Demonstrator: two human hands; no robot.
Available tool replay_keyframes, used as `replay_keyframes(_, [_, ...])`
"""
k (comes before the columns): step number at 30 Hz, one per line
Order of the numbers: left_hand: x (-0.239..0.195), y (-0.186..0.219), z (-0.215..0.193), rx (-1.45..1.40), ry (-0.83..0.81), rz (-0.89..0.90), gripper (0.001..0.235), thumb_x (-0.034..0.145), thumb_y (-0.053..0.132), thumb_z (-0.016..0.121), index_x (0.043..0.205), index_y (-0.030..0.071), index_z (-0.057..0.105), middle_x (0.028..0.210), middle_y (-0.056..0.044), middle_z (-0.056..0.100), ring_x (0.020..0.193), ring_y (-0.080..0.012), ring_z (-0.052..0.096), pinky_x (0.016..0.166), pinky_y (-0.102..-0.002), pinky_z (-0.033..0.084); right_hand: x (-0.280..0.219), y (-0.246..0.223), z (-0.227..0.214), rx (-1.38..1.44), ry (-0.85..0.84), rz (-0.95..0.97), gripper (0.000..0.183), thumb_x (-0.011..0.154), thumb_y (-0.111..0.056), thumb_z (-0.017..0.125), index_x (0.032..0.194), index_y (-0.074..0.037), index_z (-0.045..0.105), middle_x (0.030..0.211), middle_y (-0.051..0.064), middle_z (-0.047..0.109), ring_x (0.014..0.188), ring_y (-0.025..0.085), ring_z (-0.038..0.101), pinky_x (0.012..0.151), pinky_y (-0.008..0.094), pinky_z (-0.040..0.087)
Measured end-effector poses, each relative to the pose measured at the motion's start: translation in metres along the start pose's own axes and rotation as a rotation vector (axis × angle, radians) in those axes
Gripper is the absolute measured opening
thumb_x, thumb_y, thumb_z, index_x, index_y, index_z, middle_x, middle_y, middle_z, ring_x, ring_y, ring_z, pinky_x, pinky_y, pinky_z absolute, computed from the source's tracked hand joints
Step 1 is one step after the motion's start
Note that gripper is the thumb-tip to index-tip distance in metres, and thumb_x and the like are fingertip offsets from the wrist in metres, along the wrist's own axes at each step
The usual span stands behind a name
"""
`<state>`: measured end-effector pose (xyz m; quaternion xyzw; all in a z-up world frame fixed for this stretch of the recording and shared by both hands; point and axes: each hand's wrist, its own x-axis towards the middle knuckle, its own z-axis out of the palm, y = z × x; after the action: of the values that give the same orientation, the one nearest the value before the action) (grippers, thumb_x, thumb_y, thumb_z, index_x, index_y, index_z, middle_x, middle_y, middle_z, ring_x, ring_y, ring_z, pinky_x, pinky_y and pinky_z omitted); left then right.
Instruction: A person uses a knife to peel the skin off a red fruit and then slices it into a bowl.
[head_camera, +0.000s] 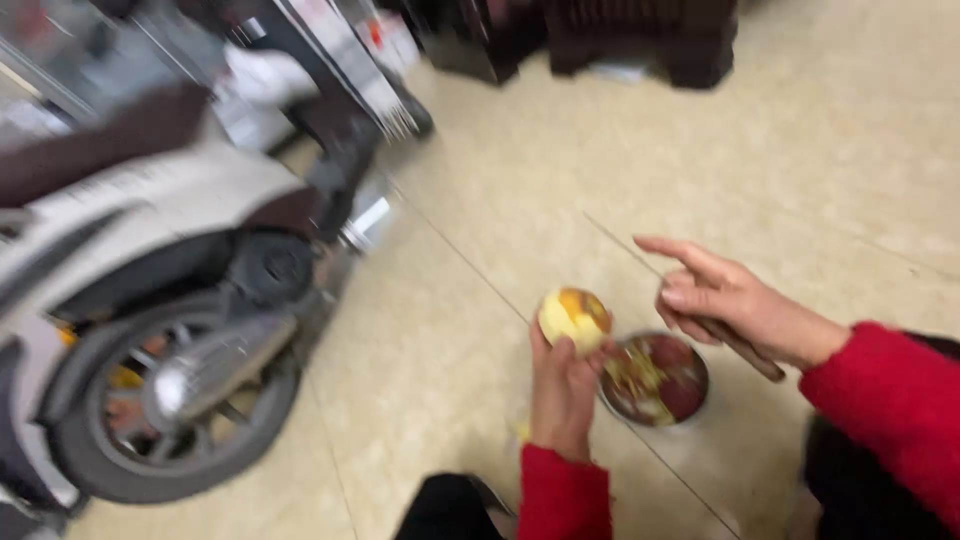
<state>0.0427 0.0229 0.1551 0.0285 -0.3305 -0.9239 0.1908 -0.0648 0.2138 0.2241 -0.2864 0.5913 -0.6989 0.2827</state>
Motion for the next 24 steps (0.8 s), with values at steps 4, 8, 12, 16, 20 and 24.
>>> replay_keyframes(4, [-0.008, 0.003, 0.006, -0.020, 0.099, -0.129, 0.089, 0.074, 0.010, 0.077, 0.153, 0.021, 0.037, 0.140, -0.023, 0.054, 0.111, -0.0396, 0.066, 0.079, -0.039, 0.059, -0.007, 0.008, 0.006, -0.028, -0.103, 0.059, 0.074, 0.093, -0.020, 0.061, 0.163, -0.015, 0.037, 0.069, 0.003, 0.049, 0.052, 0.011, 0.047, 0.057, 0.028, 0.043])
replay_keyframes(8, [-0.006, -0.002, 0.003, 0.043, 0.092, -0.139, 0.089, 0.072, 0.009, 0.079, 0.152, 0.022, 0.042, 0.138, -0.015, 0.059, 0.112, -0.0298, 0.063, 0.091, -0.039, 0.055, -0.007, 0.017, 0.014, -0.353, -0.200, 0.214, 0.078, 0.089, -0.020, 0.065, 0.161, -0.031, 0.038, 0.108, -0.001, 0.056, 0.086, 0.012, 0.054, 0.071, 0.028, 0.043])
replay_keyframes(12, [0.004, -0.022, -0.030, 0.050, 0.046, -0.080, 0.097, 0.075, 0.003, 0.084, 0.158, 0.020, 0.038, 0.146, -0.018, 0.054, 0.125, -0.0380, 0.063, 0.093, -0.045, 0.062, -0.003, 0.021, 0.016, -0.596, -0.165, -0.017, 0.081, 0.079, -0.034, 0.081, 0.155, -0.024, 0.052, 0.086, 0.008, 0.089, 0.075, 0.020, 0.078, 0.076, 0.039, 0.061])
replay_keyframes(16, [0.005, -0.015, -0.024, 0.115, 0.053, -0.065, 0.102, 0.071, 0.007, 0.088, 0.158, 0.020, 0.037, 0.149, -0.015, 0.052, 0.126, -0.0339, 0.062, 0.095, -0.044, 0.062, -0.001, 0.025, 0.012, -0.635, -0.153, 0.002, 0.081, 0.079, -0.035, 0.081, 0.154, -0.025, 0.053, 0.099, 0.008, 0.090, 0.090, 0.024, 0.083, 0.085, 0.043, 0.062])
replay_keyframes(20, [0.001, -0.004, -0.006, 0.244, 0.135, -0.121, 0.101, 0.058, 0.035, 0.092, 0.148, 0.019, 0.048, 0.136, -0.011, 0.062, 0.111, -0.0225, 0.064, 0.084, -0.032, 0.057, 0.001, 0.031, 0.005, -0.761, -0.248, 0.164, 0.082, 0.085, -0.046, 0.069, 0.159, -0.040, 0.034, 0.151, -0.011, 0.065, 0.121, 0.009, 0.073, 0.096, 0.026, 0.053])
replay_keyframes(24, [0.011, -0.020, -0.020, 0.253, 0.114, -0.026, 0.100, 0.059, 0.034, 0.094, 0.146, 0.013, 0.049, 0.123, -0.012, 0.069, 0.101, -0.0211, 0.067, 0.083, -0.034, 0.057, 0.010, 0.045, -0.001, -0.982, -0.232, 0.175, 0.082, 0.085, -0.054, 0.069, 0.158, -0.055, 0.030, 0.100, -0.005, 0.085, 0.071, 0.012, 0.075, 0.070, 0.024, 0.053])
